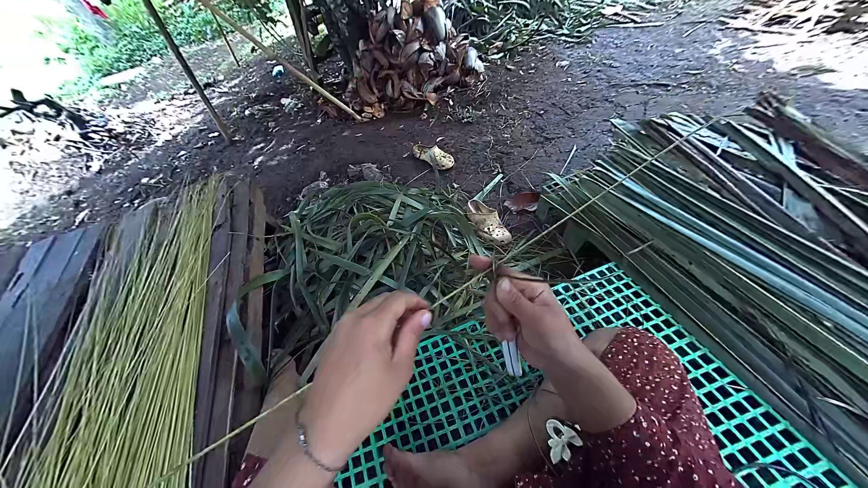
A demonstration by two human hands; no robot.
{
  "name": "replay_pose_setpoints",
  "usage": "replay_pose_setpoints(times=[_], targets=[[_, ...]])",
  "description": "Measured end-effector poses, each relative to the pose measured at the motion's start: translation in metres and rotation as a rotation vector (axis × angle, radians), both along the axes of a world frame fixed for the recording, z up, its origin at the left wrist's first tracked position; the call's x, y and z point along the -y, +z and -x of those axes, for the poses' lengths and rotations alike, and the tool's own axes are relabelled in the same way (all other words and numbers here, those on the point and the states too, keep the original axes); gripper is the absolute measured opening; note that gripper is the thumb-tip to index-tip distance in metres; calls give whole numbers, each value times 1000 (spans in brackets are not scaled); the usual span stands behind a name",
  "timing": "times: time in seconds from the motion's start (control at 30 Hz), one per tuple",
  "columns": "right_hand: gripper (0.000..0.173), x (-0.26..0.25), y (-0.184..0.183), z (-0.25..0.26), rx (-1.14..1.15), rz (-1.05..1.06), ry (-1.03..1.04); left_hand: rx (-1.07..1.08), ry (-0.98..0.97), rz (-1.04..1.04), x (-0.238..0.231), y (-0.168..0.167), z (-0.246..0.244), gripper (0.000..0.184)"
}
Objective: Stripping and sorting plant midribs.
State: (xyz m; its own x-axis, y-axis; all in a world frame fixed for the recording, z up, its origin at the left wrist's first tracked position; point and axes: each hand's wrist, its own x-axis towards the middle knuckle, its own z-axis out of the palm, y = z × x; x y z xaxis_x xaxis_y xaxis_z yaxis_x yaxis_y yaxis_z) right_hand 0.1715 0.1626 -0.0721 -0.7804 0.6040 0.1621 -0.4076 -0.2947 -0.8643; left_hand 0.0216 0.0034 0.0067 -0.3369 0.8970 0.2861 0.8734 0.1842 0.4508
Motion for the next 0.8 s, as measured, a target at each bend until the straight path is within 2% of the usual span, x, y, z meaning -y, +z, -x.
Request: replay_pose_setpoints(times=[0.13,0.2,0.27,0.4,0.47,0.53,0.67,0.7,0.73,0.77,0.8], targets=[[19,39,-8,14,-104,-53,165,-10,-17,-29,-5,-5,-13,25],[23,36,-11,12,-119,-50,158,-2,-16,-24,0,-4,-11,25],[20,21,-11,8,-95,-36,63,-17,-27,-38,4,-3,-7,24],[38,-28,-8,-5,4,95,-260,-49,6,-56,13,-2,1,25],[42,-38,-9,-6,19,153,-338,-51,22,-51,16,-2,4,24],[38,-26,-11,-5,-12,164,-234,-39,26,-47,15,-4,4,24],[32,31,-11,6,-78,98,220,98,36,0,12,-5,-4,21],[26,43,-10,10,-94,98,289,152,34,11,11,-4,-8,20],[17,51,-10,13,-109,95,331,209,33,24,10,-3,-10,20],[17,53,-10,15,-126,93,335,259,38,37,10,-2,-10,19],[24,50,-10,14,-144,98,305,306,42,49,11,0,-10,18]])
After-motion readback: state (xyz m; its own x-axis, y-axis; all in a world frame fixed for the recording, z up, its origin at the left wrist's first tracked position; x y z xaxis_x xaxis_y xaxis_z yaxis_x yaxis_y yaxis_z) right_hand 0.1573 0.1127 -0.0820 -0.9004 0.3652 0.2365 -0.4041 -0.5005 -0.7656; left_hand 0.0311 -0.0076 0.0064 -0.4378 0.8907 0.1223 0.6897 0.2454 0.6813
